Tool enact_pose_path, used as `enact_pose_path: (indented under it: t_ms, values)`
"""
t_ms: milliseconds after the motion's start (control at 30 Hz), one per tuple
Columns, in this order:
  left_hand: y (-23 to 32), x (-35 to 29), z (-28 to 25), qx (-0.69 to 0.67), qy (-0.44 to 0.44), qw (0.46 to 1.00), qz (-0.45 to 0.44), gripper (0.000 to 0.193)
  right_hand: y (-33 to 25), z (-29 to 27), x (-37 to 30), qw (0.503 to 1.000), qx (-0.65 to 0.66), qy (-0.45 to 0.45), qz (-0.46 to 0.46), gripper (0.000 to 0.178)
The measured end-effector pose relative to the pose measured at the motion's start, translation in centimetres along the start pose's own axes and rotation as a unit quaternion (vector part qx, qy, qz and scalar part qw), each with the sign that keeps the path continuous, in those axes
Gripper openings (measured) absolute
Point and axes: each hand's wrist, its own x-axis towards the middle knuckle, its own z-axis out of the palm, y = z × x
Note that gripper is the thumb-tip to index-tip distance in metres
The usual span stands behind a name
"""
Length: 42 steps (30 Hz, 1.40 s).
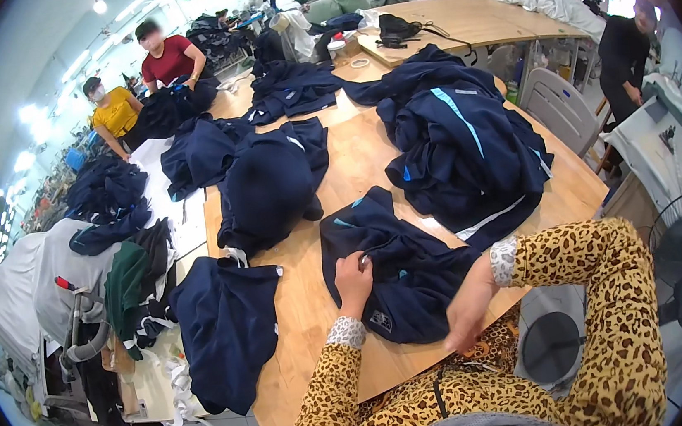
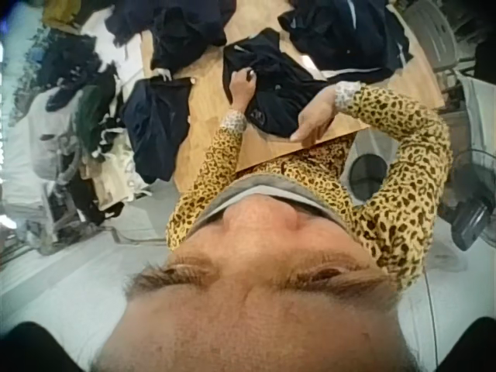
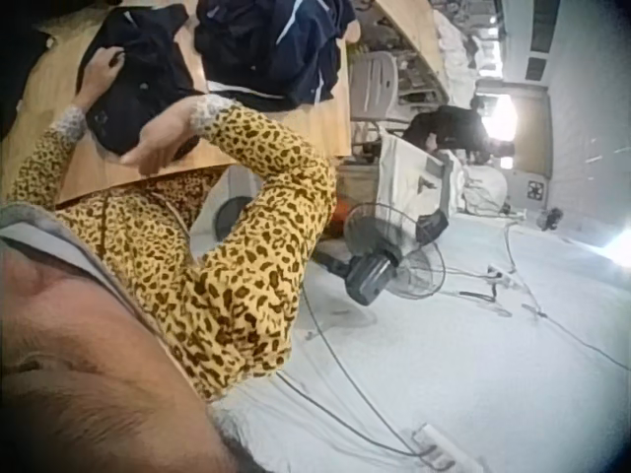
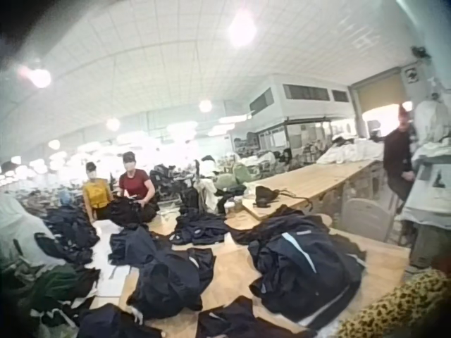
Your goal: The person trims loose threads from a garment using thread snips, turning and feeling along the seams and waistband by hand.
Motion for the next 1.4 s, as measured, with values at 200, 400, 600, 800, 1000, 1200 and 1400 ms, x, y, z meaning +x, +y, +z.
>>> enact_pose_path:
  t_ms: [200,400,600,800,1000,1200,1400]
  values:
    - [0.7,0.1,-0.1,-0.010,0.000,1.000,0.007,0.016,3.4,0.0,3.8,0.986,-0.082,0.041,-0.141,0.058]
    - [0.6,0.3,0.0,-0.021,0.004,1.000,-0.003,0.015,4.1,-1.7,2.7,0.974,-0.043,0.144,-0.168,0.058]
    - [0.4,0.6,0.4,-0.031,0.001,0.999,-0.023,0.015,1.1,-4.9,-3.2,0.948,0.014,0.302,-0.101,0.053]
    - [0.0,0.2,0.2,-0.011,0.005,1.000,-0.016,0.015,0.0,-4.2,-2.0,0.962,-0.167,0.097,-0.192,0.054]
    - [0.3,0.1,0.0,-0.014,0.001,1.000,-0.012,0.015,-0.7,-3.5,-1.0,0.967,-0.173,-0.087,-0.163,0.047]
    - [0.2,0.5,0.1,-0.012,-0.006,1.000,-0.016,0.016,-1.4,-4.5,-1.9,0.980,-0.125,0.011,-0.155,0.058]
    - [0.6,-0.4,-0.3,-0.019,-0.012,0.999,-0.031,0.016,-4.9,-2.1,-3.8,0.927,-0.245,0.119,-0.256,0.055]
